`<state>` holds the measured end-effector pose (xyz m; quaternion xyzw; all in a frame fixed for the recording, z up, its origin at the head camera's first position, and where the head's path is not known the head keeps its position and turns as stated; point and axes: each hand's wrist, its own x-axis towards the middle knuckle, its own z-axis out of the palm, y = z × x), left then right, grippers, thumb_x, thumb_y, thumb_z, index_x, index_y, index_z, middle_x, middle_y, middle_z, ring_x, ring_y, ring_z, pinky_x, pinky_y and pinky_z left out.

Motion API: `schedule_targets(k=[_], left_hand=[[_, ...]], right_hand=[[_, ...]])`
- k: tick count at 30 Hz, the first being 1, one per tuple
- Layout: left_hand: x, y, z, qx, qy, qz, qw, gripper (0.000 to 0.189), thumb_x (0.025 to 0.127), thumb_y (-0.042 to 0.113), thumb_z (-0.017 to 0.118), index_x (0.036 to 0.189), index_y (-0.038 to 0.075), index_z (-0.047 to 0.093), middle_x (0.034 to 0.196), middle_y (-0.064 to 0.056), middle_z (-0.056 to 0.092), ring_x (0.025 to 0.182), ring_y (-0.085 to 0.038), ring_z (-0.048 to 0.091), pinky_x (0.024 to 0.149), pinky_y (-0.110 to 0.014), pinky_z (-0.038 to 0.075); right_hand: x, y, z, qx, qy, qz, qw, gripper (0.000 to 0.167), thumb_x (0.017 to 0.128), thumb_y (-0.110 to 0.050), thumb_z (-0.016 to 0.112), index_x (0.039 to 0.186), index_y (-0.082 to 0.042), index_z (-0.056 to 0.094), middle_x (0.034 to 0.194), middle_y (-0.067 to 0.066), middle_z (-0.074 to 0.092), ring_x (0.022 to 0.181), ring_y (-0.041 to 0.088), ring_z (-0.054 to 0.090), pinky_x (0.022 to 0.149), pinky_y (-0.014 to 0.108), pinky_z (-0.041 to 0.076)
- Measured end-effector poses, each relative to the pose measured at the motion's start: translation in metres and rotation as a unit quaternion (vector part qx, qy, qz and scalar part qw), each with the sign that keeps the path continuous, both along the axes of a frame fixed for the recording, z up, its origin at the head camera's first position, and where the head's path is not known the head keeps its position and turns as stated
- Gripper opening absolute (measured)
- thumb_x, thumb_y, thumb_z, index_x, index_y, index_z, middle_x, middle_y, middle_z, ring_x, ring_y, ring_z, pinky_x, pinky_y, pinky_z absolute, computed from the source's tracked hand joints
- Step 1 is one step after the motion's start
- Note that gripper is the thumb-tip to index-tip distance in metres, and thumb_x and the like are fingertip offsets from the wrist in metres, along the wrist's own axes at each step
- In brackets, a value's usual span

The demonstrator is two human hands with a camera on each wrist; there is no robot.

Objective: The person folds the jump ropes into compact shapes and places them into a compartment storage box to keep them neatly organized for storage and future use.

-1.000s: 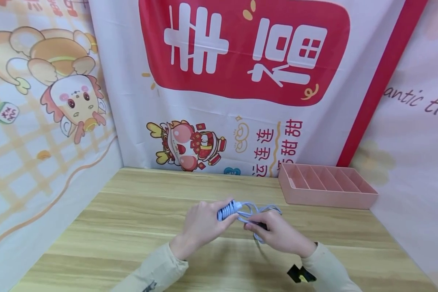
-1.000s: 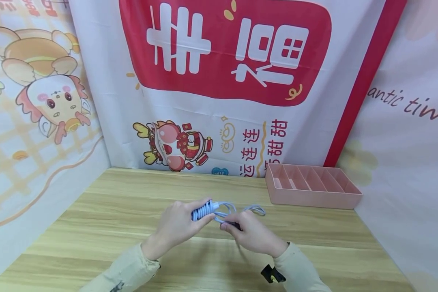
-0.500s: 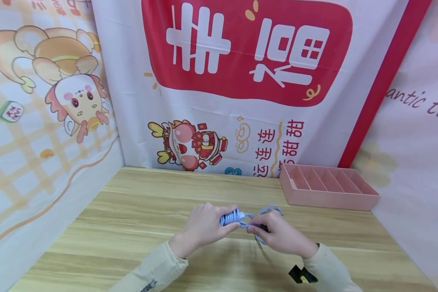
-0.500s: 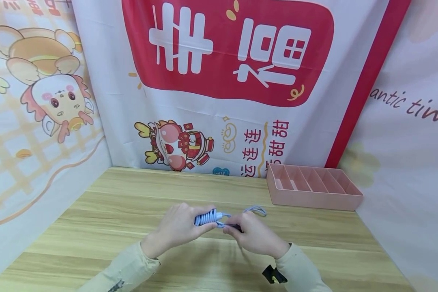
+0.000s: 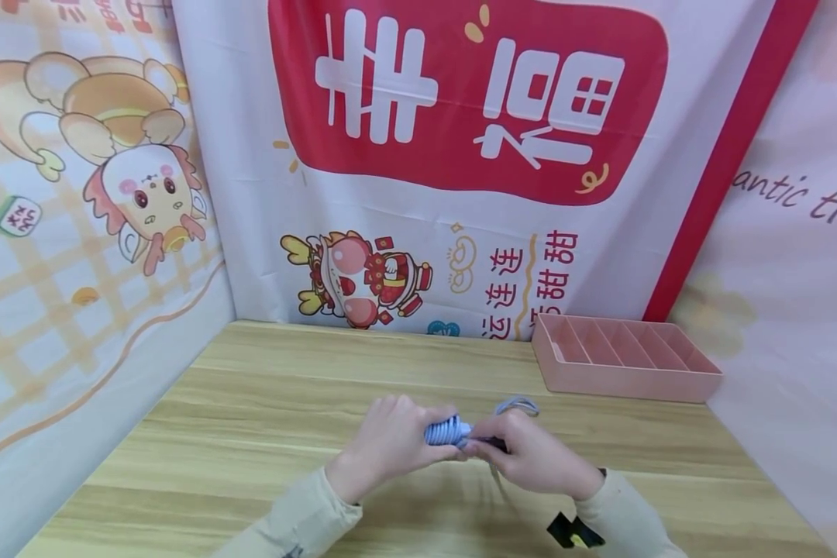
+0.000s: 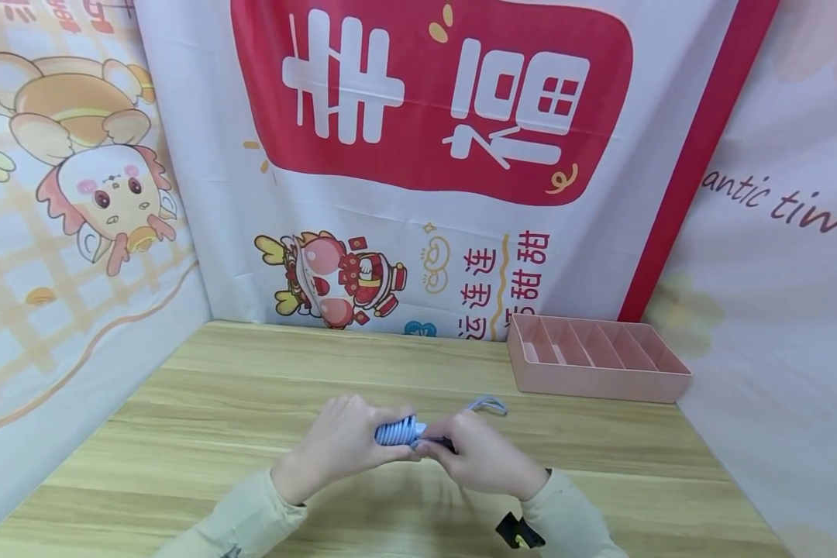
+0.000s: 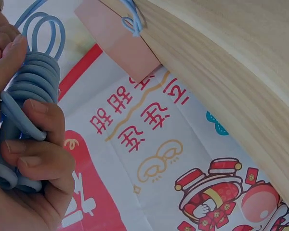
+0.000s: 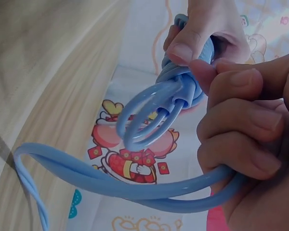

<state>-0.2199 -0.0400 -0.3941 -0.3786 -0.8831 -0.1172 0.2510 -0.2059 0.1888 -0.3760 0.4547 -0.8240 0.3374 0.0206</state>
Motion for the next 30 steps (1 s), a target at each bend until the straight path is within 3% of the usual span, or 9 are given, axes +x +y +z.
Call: schedule_targets(k=[3, 11, 16, 23, 30], left_hand=[[0.002, 0.001, -0.002, -0.004, 0.022, 0.002, 0.9998, 0.047, 0.079, 0.071, 0.065, 0.103, 0.032, 0.073, 0.057, 0.016, 0.043, 0.044, -0.003, 0.034, 0.037, -0.022, 0.023], [0.006, 0.006, -0.004, -0.010, 0.070, -0.010, 0.9975, 0.043, 0.077, 0.068, 0.070, 0.100, 0.031, 0.073, 0.057, 0.016, 0.047, 0.043, -0.001, 0.033, 0.037, -0.021, 0.020], [0.006, 0.006, -0.003, -0.023, 0.078, -0.016, 0.9965, 0.037, 0.083, 0.063, 0.068, 0.100, 0.031, 0.074, 0.057, 0.017, 0.046, 0.043, -0.001, 0.031, 0.036, -0.020, 0.019], [0.003, 0.005, -0.003, -0.023, 0.087, -0.037, 0.9953, 0.029, 0.078, 0.053, 0.074, 0.098, 0.031, 0.072, 0.056, 0.017, 0.045, 0.043, -0.001, 0.031, 0.037, -0.019, 0.019], [0.001, 0.001, -0.002, -0.028, 0.084, -0.042, 0.9952, 0.029, 0.077, 0.052, 0.075, 0.096, 0.030, 0.070, 0.056, 0.016, 0.046, 0.043, -0.001, 0.032, 0.037, -0.018, 0.020]], right_hand=[[0.002, -0.002, -0.001, 0.006, 0.010, 0.013, 0.9998, 0.013, 0.096, -0.008, 0.064, 0.086, -0.015, 0.068, 0.068, -0.016, 0.051, 0.054, -0.006, 0.039, 0.047, 0.015, 0.037], [0.003, -0.003, -0.003, -0.002, -0.013, 0.018, 0.9997, 0.011, 0.097, -0.012, 0.064, 0.089, -0.015, 0.072, 0.066, -0.012, 0.054, 0.053, -0.006, 0.039, 0.045, 0.016, 0.037], [0.000, 0.002, -0.005, -0.030, -0.027, -0.003, 0.9992, 0.010, 0.095, -0.019, 0.068, 0.088, -0.014, 0.073, 0.067, -0.005, 0.062, 0.054, -0.003, 0.048, 0.045, 0.019, 0.043], [-0.007, 0.010, -0.005, -0.064, -0.025, -0.055, 0.9961, 0.013, 0.085, -0.028, 0.079, 0.081, -0.017, 0.073, 0.073, -0.011, 0.065, 0.058, 0.005, 0.058, 0.050, 0.026, 0.051], [-0.012, 0.015, -0.004, -0.051, -0.021, -0.020, 0.9983, 0.007, 0.090, -0.018, 0.073, 0.093, -0.012, 0.074, 0.082, -0.006, 0.068, 0.067, 0.007, 0.060, 0.058, 0.028, 0.054]])
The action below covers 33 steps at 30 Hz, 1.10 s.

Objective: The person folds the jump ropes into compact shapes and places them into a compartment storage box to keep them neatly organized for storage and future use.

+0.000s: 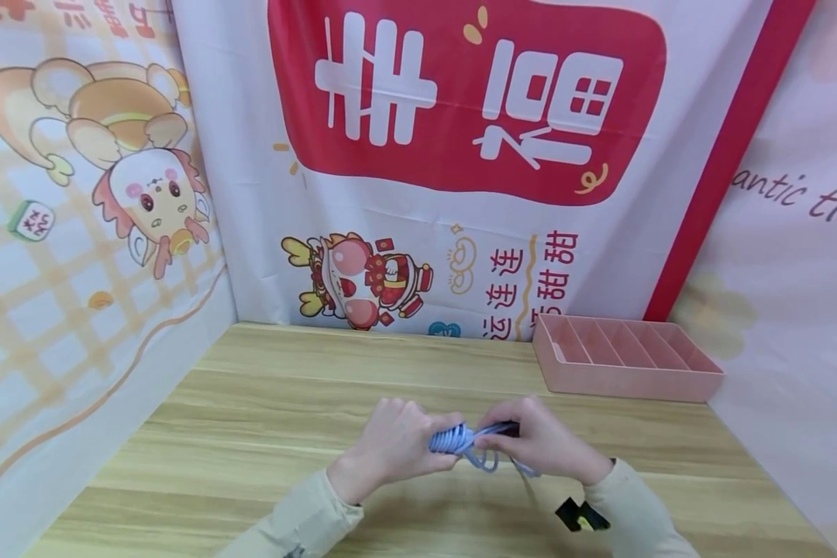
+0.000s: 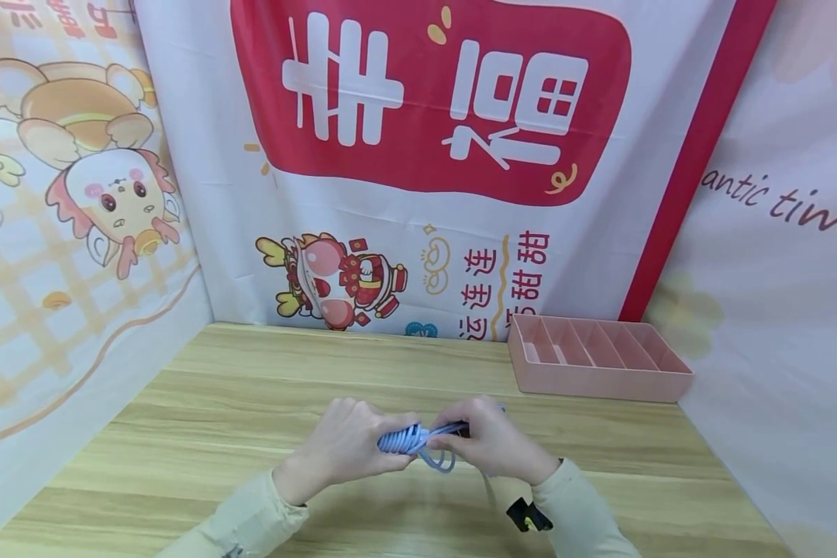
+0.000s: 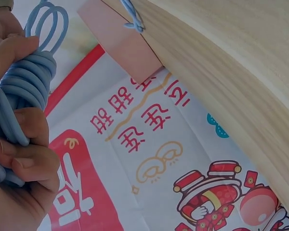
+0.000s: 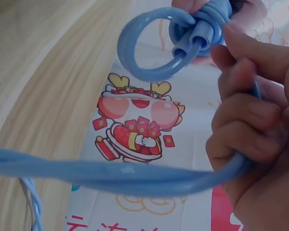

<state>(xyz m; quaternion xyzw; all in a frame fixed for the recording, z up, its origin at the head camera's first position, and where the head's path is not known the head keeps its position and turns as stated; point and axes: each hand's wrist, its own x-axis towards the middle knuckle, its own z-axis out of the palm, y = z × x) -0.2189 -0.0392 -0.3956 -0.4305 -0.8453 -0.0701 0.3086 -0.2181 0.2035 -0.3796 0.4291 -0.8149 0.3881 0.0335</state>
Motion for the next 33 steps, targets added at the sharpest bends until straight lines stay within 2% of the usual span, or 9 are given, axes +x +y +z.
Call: schedule_targets(k=[3, 5, 9, 13, 20, 27, 31, 33], left_hand=[[0.000, -0.001, 0.001, -0.008, -0.007, 0.003, 0.9999, 0.030, 0.078, 0.054, 0.074, 0.098, 0.031, 0.071, 0.056, 0.016, 0.048, 0.043, 0.000, 0.032, 0.037, -0.018, 0.020], [0.000, -0.001, 0.002, -0.008, -0.016, -0.003, 0.9998, 0.030, 0.079, 0.054, 0.074, 0.099, 0.031, 0.072, 0.057, 0.016, 0.049, 0.043, 0.001, 0.032, 0.037, -0.017, 0.021], [0.000, 0.000, 0.003, 0.000, -0.031, -0.031, 0.9991, 0.027, 0.081, 0.052, 0.073, 0.098, 0.031, 0.072, 0.058, 0.018, 0.048, 0.043, 0.002, 0.033, 0.038, -0.016, 0.022], [0.000, 0.000, 0.004, 0.012, -0.036, -0.058, 0.9976, 0.026, 0.080, 0.049, 0.074, 0.098, 0.031, 0.072, 0.059, 0.018, 0.049, 0.045, 0.003, 0.034, 0.039, -0.014, 0.022], [0.001, -0.001, 0.005, 0.032, -0.047, -0.107, 0.9927, 0.037, 0.079, 0.050, 0.077, 0.111, 0.030, 0.074, 0.068, 0.017, 0.062, 0.049, 0.007, 0.039, 0.043, -0.009, 0.026], [0.002, 0.001, 0.005, 0.045, -0.017, -0.129, 0.9904, 0.040, 0.080, 0.050, 0.076, 0.114, 0.030, 0.072, 0.069, 0.015, 0.064, 0.051, 0.007, 0.042, 0.046, -0.008, 0.027], [0.003, 0.001, 0.006, 0.055, -0.009, -0.138, 0.9888, 0.043, 0.080, 0.050, 0.077, 0.117, 0.028, 0.072, 0.071, 0.013, 0.067, 0.051, 0.006, 0.045, 0.047, -0.007, 0.029], [0.004, 0.001, 0.007, 0.065, -0.010, -0.145, 0.9872, 0.044, 0.080, 0.049, 0.078, 0.117, 0.027, 0.072, 0.073, 0.012, 0.068, 0.052, 0.005, 0.048, 0.048, -0.008, 0.030]], right_hand=[[-0.003, 0.004, -0.001, -0.002, 0.005, -0.001, 1.0000, 0.007, 0.091, -0.017, 0.073, 0.096, -0.012, 0.074, 0.086, -0.005, 0.069, 0.071, 0.008, 0.062, 0.061, 0.030, 0.054], [-0.005, 0.007, -0.001, -0.006, 0.014, -0.016, 0.9998, 0.009, 0.089, -0.020, 0.075, 0.093, -0.013, 0.075, 0.084, -0.007, 0.069, 0.070, 0.008, 0.062, 0.059, 0.029, 0.054], [-0.010, 0.013, -0.002, -0.017, 0.029, -0.050, 0.9982, 0.013, 0.081, -0.027, 0.081, 0.086, -0.016, 0.076, 0.079, -0.010, 0.068, 0.065, 0.008, 0.062, 0.054, 0.027, 0.052], [-0.012, 0.017, -0.001, -0.017, 0.014, -0.061, 0.9979, 0.013, 0.082, -0.030, 0.080, 0.088, -0.019, 0.077, 0.078, -0.011, 0.068, 0.063, 0.008, 0.059, 0.052, 0.027, 0.050], [-0.010, 0.017, 0.001, -0.028, 0.015, -0.051, 0.9982, 0.016, 0.086, -0.029, 0.077, 0.098, -0.019, 0.078, 0.077, -0.010, 0.065, 0.061, 0.007, 0.050, 0.050, 0.025, 0.043], [-0.009, 0.018, 0.001, -0.037, -0.010, -0.046, 0.9982, 0.017, 0.086, -0.028, 0.076, 0.101, -0.020, 0.078, 0.077, -0.007, 0.065, 0.061, 0.009, 0.049, 0.051, 0.024, 0.042], [-0.010, 0.018, 0.003, -0.040, -0.032, -0.029, 0.9983, 0.017, 0.088, -0.025, 0.075, 0.103, -0.017, 0.078, 0.082, -0.005, 0.068, 0.065, 0.012, 0.053, 0.054, 0.026, 0.045], [-0.011, 0.018, 0.005, -0.043, -0.041, -0.014, 0.9981, 0.017, 0.088, -0.021, 0.075, 0.104, -0.015, 0.078, 0.087, -0.004, 0.070, 0.070, 0.014, 0.059, 0.060, 0.029, 0.050]])
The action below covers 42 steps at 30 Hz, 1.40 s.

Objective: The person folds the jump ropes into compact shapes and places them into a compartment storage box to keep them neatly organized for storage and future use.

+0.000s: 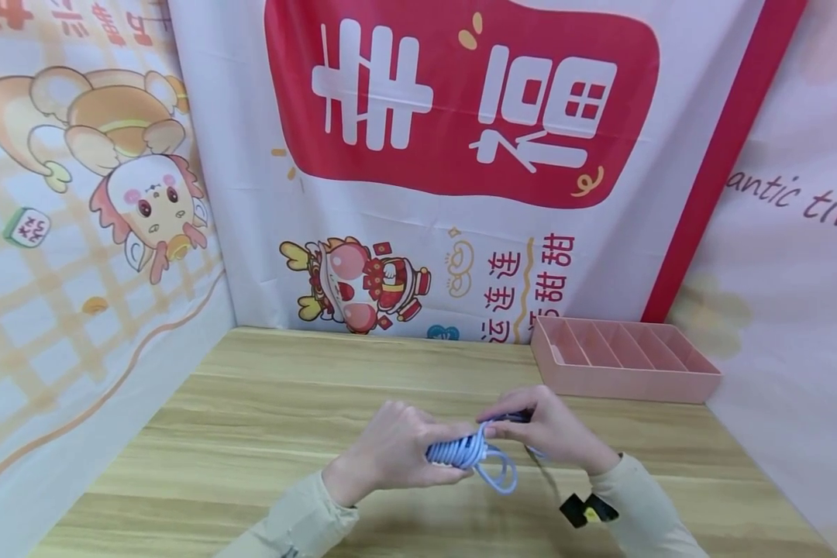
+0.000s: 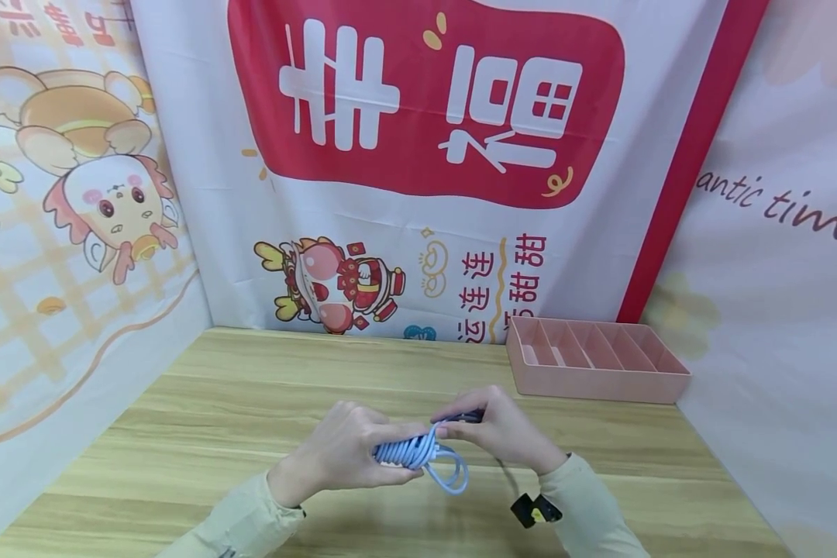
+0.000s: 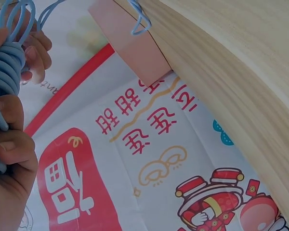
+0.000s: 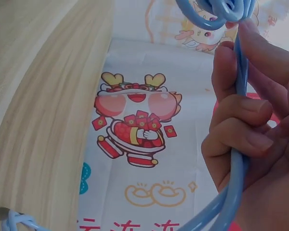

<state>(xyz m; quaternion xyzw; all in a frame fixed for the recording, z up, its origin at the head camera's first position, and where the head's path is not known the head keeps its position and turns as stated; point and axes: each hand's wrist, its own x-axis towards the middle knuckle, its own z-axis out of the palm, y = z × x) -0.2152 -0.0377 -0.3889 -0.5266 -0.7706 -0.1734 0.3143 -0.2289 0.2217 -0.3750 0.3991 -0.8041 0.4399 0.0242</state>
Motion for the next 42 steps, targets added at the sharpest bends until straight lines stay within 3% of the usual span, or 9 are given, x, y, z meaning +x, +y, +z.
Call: schedule_targets(k=[5, 9, 15, 24, 28, 31, 34, 37, 42], left_hand=[[0.000, 0.000, 0.001, 0.039, -0.007, -0.024, 0.9989, 0.045, 0.079, 0.047, 0.080, 0.117, 0.023, 0.073, 0.078, 0.009, 0.070, 0.055, 0.004, 0.053, 0.050, -0.008, 0.035], [-0.001, 0.001, 0.003, 0.064, 0.003, -0.033, 0.9974, 0.047, 0.081, 0.046, 0.078, 0.119, 0.019, 0.073, 0.074, 0.009, 0.069, 0.055, 0.008, 0.049, 0.050, -0.006, 0.034], [-0.001, 0.002, 0.002, 0.071, -0.012, -0.039, 0.9966, 0.055, 0.082, 0.048, 0.077, 0.127, 0.018, 0.068, 0.073, 0.010, 0.068, 0.055, 0.011, 0.043, 0.049, -0.006, 0.032], [-0.001, 0.002, -0.003, 0.083, -0.059, -0.034, 0.9942, 0.055, 0.083, 0.050, 0.076, 0.128, 0.020, 0.068, 0.064, 0.014, 0.061, 0.049, 0.010, 0.039, 0.044, -0.008, 0.030], [0.000, 0.003, -0.002, 0.118, -0.101, -0.055, 0.9863, 0.051, 0.083, 0.045, 0.078, 0.127, 0.020, 0.068, 0.080, 0.011, 0.070, 0.057, 0.010, 0.048, 0.049, -0.007, 0.037], [0.001, 0.004, -0.001, 0.155, -0.143, -0.083, 0.9740, 0.048, 0.083, 0.037, 0.080, 0.125, 0.016, 0.069, 0.101, 0.006, 0.072, 0.071, 0.007, 0.060, 0.057, -0.010, 0.046], [0.003, 0.005, 0.001, 0.179, -0.183, -0.098, 0.9617, 0.047, 0.084, 0.030, 0.081, 0.125, 0.010, 0.069, 0.109, 0.003, 0.071, 0.079, 0.001, 0.065, 0.061, -0.014, 0.050], [0.007, 0.006, 0.001, 0.173, -0.203, -0.070, 0.9612, 0.053, 0.085, 0.034, 0.079, 0.131, 0.011, 0.064, 0.112, 0.000, 0.070, 0.076, 0.001, 0.063, 0.060, -0.014, 0.049], [0.013, 0.010, -0.002, 0.116, -0.201, -0.024, 0.9724, 0.060, 0.088, 0.048, 0.072, 0.139, 0.021, 0.058, 0.086, 0.007, 0.070, 0.060, 0.007, 0.051, 0.051, -0.011, 0.040]], right_hand=[[-0.001, 0.002, 0.003, -0.021, -0.013, 0.032, 0.9992, 0.017, 0.092, -0.008, 0.070, 0.108, -0.008, 0.076, 0.097, 0.000, 0.072, 0.084, 0.021, 0.067, 0.073, 0.036, 0.055], [0.000, 0.002, 0.007, -0.031, -0.031, 0.033, 0.9985, 0.018, 0.094, -0.005, 0.066, 0.110, -0.006, 0.075, 0.098, 0.003, 0.072, 0.083, 0.024, 0.066, 0.072, 0.036, 0.056], [0.000, 0.001, 0.002, -0.032, -0.051, 0.002, 0.9982, 0.019, 0.093, -0.011, 0.069, 0.110, -0.005, 0.075, 0.095, 0.004, 0.072, 0.076, 0.018, 0.064, 0.063, 0.031, 0.055], [-0.001, -0.006, -0.004, -0.020, -0.047, -0.058, 0.9970, 0.016, 0.093, -0.021, 0.070, 0.101, -0.010, 0.078, 0.074, 0.004, 0.069, 0.060, 0.013, 0.060, 0.051, 0.025, 0.049], [-0.002, -0.006, -0.003, -0.029, -0.056, -0.055, 0.9965, 0.014, 0.094, -0.018, 0.069, 0.098, -0.008, 0.078, 0.074, 0.002, 0.070, 0.060, 0.013, 0.062, 0.052, 0.026, 0.051], [-0.002, -0.007, -0.004, -0.039, -0.071, -0.035, 0.9961, 0.017, 0.097, -0.016, 0.064, 0.093, -0.007, 0.078, 0.070, 0.003, 0.067, 0.057, 0.012, 0.059, 0.050, 0.024, 0.049], [0.000, -0.009, -0.004, -0.047, -0.089, -0.012, 0.9949, 0.026, 0.101, -0.016, 0.058, 0.084, -0.008, 0.076, 0.063, 0.009, 0.061, 0.053, 0.011, 0.051, 0.046, 0.022, 0.043], [0.001, -0.011, -0.005, -0.061, -0.102, 0.006, 0.9929, 0.030, 0.102, -0.014, 0.055, 0.079, -0.007, 0.074, 0.062, 0.019, 0.058, 0.053, 0.010, 0.048, 0.046, 0.022, 0.041], [0.003, -0.013, -0.006, -0.061, -0.109, 0.032, 0.9917, 0.030, 0.102, -0.011, 0.054, 0.080, -0.006, 0.074, 0.066, 0.012, 0.062, 0.056, 0.011, 0.051, 0.049, 0.022, 0.044]])
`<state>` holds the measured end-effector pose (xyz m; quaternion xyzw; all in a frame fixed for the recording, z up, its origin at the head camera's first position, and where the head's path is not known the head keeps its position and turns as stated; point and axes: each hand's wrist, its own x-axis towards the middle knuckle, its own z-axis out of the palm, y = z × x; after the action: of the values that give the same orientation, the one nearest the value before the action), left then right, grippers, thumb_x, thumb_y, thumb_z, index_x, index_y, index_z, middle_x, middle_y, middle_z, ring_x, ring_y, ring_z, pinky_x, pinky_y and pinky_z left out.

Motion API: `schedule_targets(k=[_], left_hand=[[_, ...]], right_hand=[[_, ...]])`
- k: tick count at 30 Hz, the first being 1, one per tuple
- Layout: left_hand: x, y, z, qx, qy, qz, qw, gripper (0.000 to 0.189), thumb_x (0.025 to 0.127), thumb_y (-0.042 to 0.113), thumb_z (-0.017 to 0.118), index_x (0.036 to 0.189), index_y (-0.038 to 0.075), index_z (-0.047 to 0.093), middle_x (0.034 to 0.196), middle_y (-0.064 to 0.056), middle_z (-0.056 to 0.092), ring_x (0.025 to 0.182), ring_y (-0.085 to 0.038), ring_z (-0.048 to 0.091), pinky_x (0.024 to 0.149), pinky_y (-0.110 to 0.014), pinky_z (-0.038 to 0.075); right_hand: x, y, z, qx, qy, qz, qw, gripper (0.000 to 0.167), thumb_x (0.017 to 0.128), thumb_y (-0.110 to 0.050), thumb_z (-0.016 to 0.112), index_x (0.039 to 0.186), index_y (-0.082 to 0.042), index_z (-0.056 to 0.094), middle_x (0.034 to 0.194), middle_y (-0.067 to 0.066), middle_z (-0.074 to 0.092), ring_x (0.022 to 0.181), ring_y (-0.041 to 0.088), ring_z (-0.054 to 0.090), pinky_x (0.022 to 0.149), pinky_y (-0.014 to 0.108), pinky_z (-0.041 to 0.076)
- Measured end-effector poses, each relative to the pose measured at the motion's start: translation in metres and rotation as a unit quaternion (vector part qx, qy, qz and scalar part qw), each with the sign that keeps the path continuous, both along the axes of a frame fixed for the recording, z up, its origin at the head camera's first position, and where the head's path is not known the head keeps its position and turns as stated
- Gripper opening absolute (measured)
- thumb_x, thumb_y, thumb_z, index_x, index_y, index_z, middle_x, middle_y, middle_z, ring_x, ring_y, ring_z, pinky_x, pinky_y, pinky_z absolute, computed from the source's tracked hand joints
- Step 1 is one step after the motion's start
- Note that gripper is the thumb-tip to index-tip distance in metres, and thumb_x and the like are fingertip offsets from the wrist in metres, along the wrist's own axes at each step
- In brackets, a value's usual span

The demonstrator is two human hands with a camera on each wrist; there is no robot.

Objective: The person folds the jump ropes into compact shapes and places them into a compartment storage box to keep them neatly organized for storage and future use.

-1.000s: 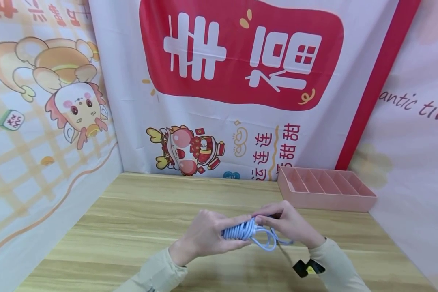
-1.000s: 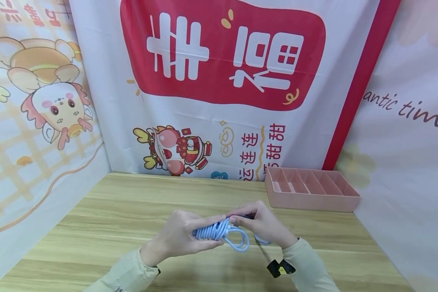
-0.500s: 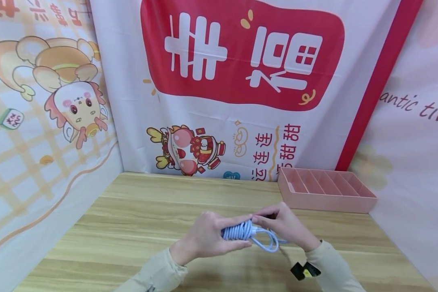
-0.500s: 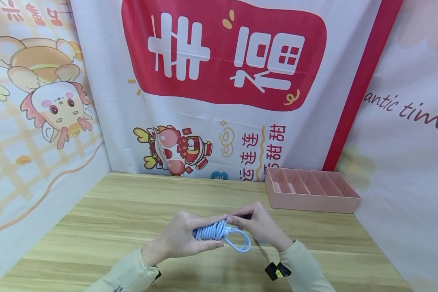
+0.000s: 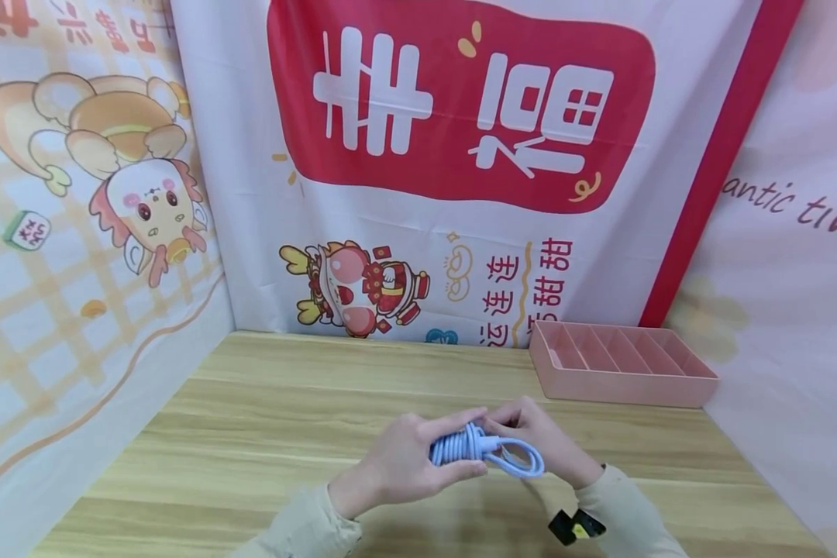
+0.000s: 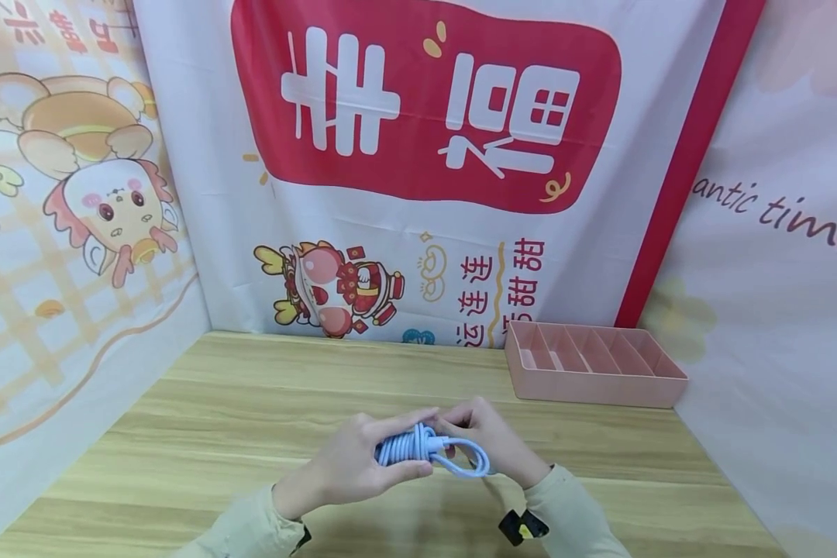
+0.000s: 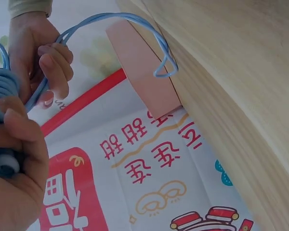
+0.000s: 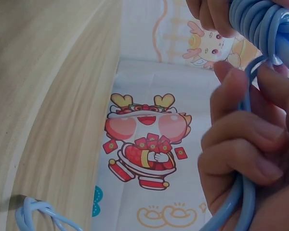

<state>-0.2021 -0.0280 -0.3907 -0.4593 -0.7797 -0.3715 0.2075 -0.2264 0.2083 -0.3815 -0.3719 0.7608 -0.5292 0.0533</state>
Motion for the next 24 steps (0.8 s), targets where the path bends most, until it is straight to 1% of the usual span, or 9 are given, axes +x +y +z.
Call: schedule_targets(k=[2, 4, 8, 10, 12, 14, 16, 18, 24], left_hand=[[0.001, 0.002, 0.000, 0.007, -0.003, -0.008, 0.9999, 0.056, 0.088, 0.047, 0.072, 0.136, 0.021, 0.060, 0.081, 0.009, 0.068, 0.059, 0.007, 0.051, 0.051, -0.011, 0.041], [0.001, 0.002, 0.001, 0.037, -0.003, -0.021, 0.9991, 0.051, 0.088, 0.041, 0.075, 0.131, 0.017, 0.064, 0.090, 0.005, 0.071, 0.065, 0.005, 0.056, 0.054, -0.012, 0.045], [0.000, 0.000, 0.006, 0.109, -0.028, -0.035, 0.9930, 0.043, 0.087, 0.030, 0.077, 0.125, 0.013, 0.067, 0.098, 0.002, 0.071, 0.072, -0.002, 0.063, 0.056, -0.018, 0.051], [-0.001, -0.002, 0.010, 0.132, -0.035, -0.025, 0.9903, 0.039, 0.088, 0.029, 0.077, 0.122, 0.013, 0.067, 0.095, 0.002, 0.071, 0.070, -0.004, 0.064, 0.054, -0.019, 0.052], [-0.003, -0.003, 0.012, 0.144, -0.043, -0.004, 0.9886, 0.038, 0.087, 0.029, 0.078, 0.120, 0.014, 0.068, 0.091, 0.004, 0.070, 0.068, -0.005, 0.063, 0.053, -0.020, 0.052], [-0.004, -0.004, 0.013, 0.141, -0.052, 0.025, 0.9883, 0.037, 0.087, 0.032, 0.078, 0.119, 0.017, 0.068, 0.088, 0.006, 0.069, 0.065, -0.004, 0.062, 0.052, -0.021, 0.052], [-0.005, -0.005, 0.013, 0.130, -0.057, 0.060, 0.9880, 0.037, 0.086, 0.037, 0.078, 0.118, 0.020, 0.069, 0.084, 0.008, 0.068, 0.062, -0.003, 0.060, 0.050, -0.020, 0.050], [-0.006, -0.005, 0.012, 0.117, -0.066, 0.092, 0.9867, 0.038, 0.085, 0.042, 0.077, 0.117, 0.023, 0.069, 0.081, 0.009, 0.067, 0.060, -0.001, 0.059, 0.048, -0.020, 0.050], [-0.008, -0.008, 0.008, 0.093, -0.074, 0.173, 0.9777, 0.040, 0.085, 0.050, 0.074, 0.115, 0.023, 0.071, 0.074, 0.011, 0.065, 0.053, 0.001, 0.055, 0.042, -0.020, 0.046]], right_hand=[[0.000, -0.001, -0.001, -0.002, 0.007, 0.007, 0.9999, 0.030, 0.103, -0.010, 0.053, 0.082, -0.006, 0.074, 0.068, 0.004, 0.064, 0.057, 0.010, 0.052, 0.050, 0.021, 0.045], [0.001, -0.001, -0.001, -0.009, 0.026, 0.009, 0.9996, 0.029, 0.102, -0.007, 0.054, 0.082, -0.005, 0.074, 0.067, 0.002, 0.063, 0.056, 0.009, 0.052, 0.049, 0.022, 0.045], [0.004, -0.005, 0.000, 0.017, 0.050, -0.026, 0.9983, 0.030, 0.101, -0.012, 0.056, 0.075, -0.008, 0.070, 0.061, 0.002, 0.060, 0.051, 0.009, 0.049, 0.047, 0.023, 0.043], [0.005, -0.007, -0.001, 0.037, 0.048, -0.049, 0.9970, 0.028, 0.101, -0.018, 0.059, 0.076, -0.011, 0.069, 0.059, 0.002, 0.059, 0.051, 0.010, 0.050, 0.049, 0.024, 0.042], [0.006, -0.009, -0.002, 0.050, 0.041, -0.064, 0.9959, 0.022, 0.101, -0.024, 0.059, 0.083, -0.014, 0.068, 0.060, 0.004, 0.058, 0.051, 0.012, 0.050, 0.050, 0.026, 0.043], [0.007, -0.010, -0.004, 0.043, 0.036, -0.059, 0.9967, 0.013, 0.100, -0.025, 0.060, 0.099, -0.014, 0.068, 0.063, 0.008, 0.058, 0.052, 0.017, 0.052, 0.050, 0.029, 0.046], [0.008, -0.012, -0.006, 0.035, 0.036, -0.046, 0.9977, 0.016, 0.100, -0.024, 0.060, 0.111, -0.014, 0.065, 0.065, 0.010, 0.058, 0.050, 0.019, 0.052, 0.046, 0.028, 0.046], [0.009, -0.011, -0.006, 0.037, 0.042, -0.037, 0.9977, 0.019, 0.100, -0.022, 0.060, 0.115, -0.013, 0.067, 0.065, 0.011, 0.057, 0.049, 0.017, 0.051, 0.043, 0.027, 0.044], [0.007, -0.011, -0.003, 0.081, 0.051, -0.046, 0.9943, 0.017, 0.099, -0.022, 0.061, 0.102, -0.012, 0.075, 0.058, -0.001, 0.054, 0.048, 0.004, 0.045, 0.041, 0.020, 0.036]])
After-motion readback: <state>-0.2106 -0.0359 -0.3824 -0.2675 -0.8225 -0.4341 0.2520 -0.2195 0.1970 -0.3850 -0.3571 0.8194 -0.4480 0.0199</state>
